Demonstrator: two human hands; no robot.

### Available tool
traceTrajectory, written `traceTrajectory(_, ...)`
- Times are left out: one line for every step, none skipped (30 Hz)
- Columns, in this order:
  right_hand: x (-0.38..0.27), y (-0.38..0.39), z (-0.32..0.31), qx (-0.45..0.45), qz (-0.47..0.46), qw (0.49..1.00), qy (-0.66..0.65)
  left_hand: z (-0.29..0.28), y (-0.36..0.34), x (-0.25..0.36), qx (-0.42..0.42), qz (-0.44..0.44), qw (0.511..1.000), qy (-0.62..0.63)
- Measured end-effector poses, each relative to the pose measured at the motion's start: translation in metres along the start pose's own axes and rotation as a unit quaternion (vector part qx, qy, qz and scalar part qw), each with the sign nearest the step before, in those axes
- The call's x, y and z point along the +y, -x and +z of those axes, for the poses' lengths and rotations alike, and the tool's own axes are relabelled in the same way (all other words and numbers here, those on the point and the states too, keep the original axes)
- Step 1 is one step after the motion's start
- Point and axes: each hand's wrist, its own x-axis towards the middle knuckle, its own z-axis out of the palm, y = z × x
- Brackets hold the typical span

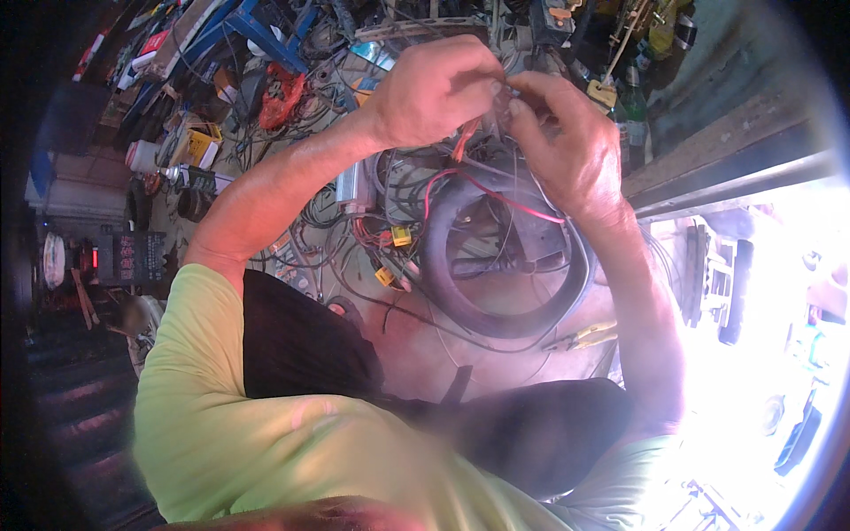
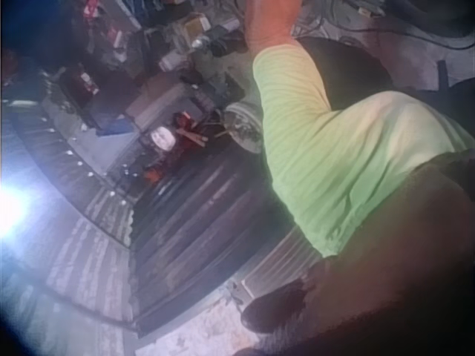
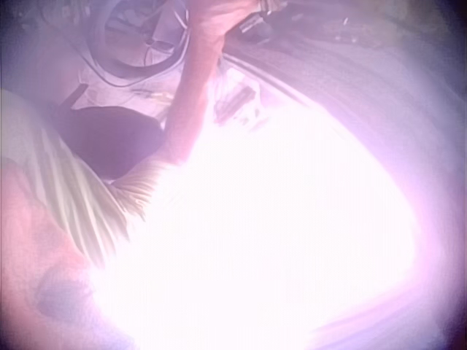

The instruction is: The person sits on the floor and works on a bicycle wheel, manipulating and connecting various colored wires attached to the hub. They handle red, green, and black wires, twisting and joining them together.

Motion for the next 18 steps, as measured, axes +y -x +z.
traceTrajectory(0.002,-0.001,-0.003,-0.004,-0.035,0.999,0.029,0.000,0.000,0.000,-0.018,-0.033,0.999,0.031)
traceTrajectory(0.003,-0.002,-0.006,-0.008,-0.070,0.996,0.057,0.001,0.000,0.000,-0.022,-0.032,0.999,0.022)
traceTrajectory(0.005,-0.004,-0.008,-0.015,-0.107,0.991,0.084,0.001,0.001,0.000,-0.026,-0.032,0.999,0.013)
traceTrajectory(0.007,-0.006,-0.010,-0.023,-0.144,0.983,0.111,0.001,0.002,-0.001,-0.031,-0.031,0.999,0.003)
traceTrajectory(0.008,-0.008,-0.011,-0.030,-0.180,0.974,0.137,0.000,0.003,0.001,-0.041,-0.047,0.998,0.011)
traceTrajectory(0.007,-0.009,-0.011,-0.035,-0.183,0.971,0.147,-0.001,0.003,0.003,-0.050,-0.064,0.997,0.019)
traceTrajectory(0.007,-0.009,-0.011,-0.040,-0.186,0.969,0.157,-0.002,0.004,0.004,-0.060,-0.080,0.995,0.027)
traceTrajectory(0.006,-0.010,-0.011,-0.046,-0.189,0.967,0.167,-0.002,0.005,0.003,-0.057,-0.061,0.996,0.014)
traceTrajectory(0.006,-0.008,-0.010,-0.053,-0.125,0.984,0.113,-0.002,0.004,0.001,-0.053,-0.041,0.998,0.002)
traceTrajectory(0.005,-0.005,-0.008,-0.060,-0.061,0.995,0.058,-0.001,0.003,-0.001,-0.050,-0.020,0.998,-0.011)
traceTrajectory(0.005,-0.004,-0.007,-0.066,0.004,0.998,0.003,0.000,0.003,-0.001,-0.049,-0.018,0.999,-0.005)
traceTrajectory(0.006,-0.004,-0.008,-0.086,0.045,0.994,-0.045,0.000,0.003,-0.001,-0.048,-0.017,0.999,0.001)
traceTrajectory(0.009,-0.006,-0.010,-0.106,0.085,0.986,-0.093,0.001,0.003,-0.002,-0.047,-0.016,0.999,0.006)
traceTrajectory(0.012,-0.007,-0.013,-0.125,0.125,0.974,-0.141,0.001,0.004,-0.002,-0.048,-0.005,0.999,0.002)
traceTrajectory(0.013,-0.008,-0.015,-0.141,0.141,0.966,-0.165,0.003,0.004,-0.002,-0.049,0.006,0.999,-0.002)
traceTrajectory(0.014,-0.009,-0.016,-0.157,0.157,0.957,-0.188,0.004,0.005,-0.002,-0.050,0.016,0.999,-0.006)
traceTrajectory(0.015,-0.010,-0.018,-0.172,0.172,0.946,-0.211,0.004,0.006,-0.001,-0.050,0.019,0.998,-0.013)
traceTrajectory(0.017,-0.011,-0.019,-0.181,0.174,0.945,-0.211,0.004,0.006,0.001,-0.051,0.023,0.998,-0.020)
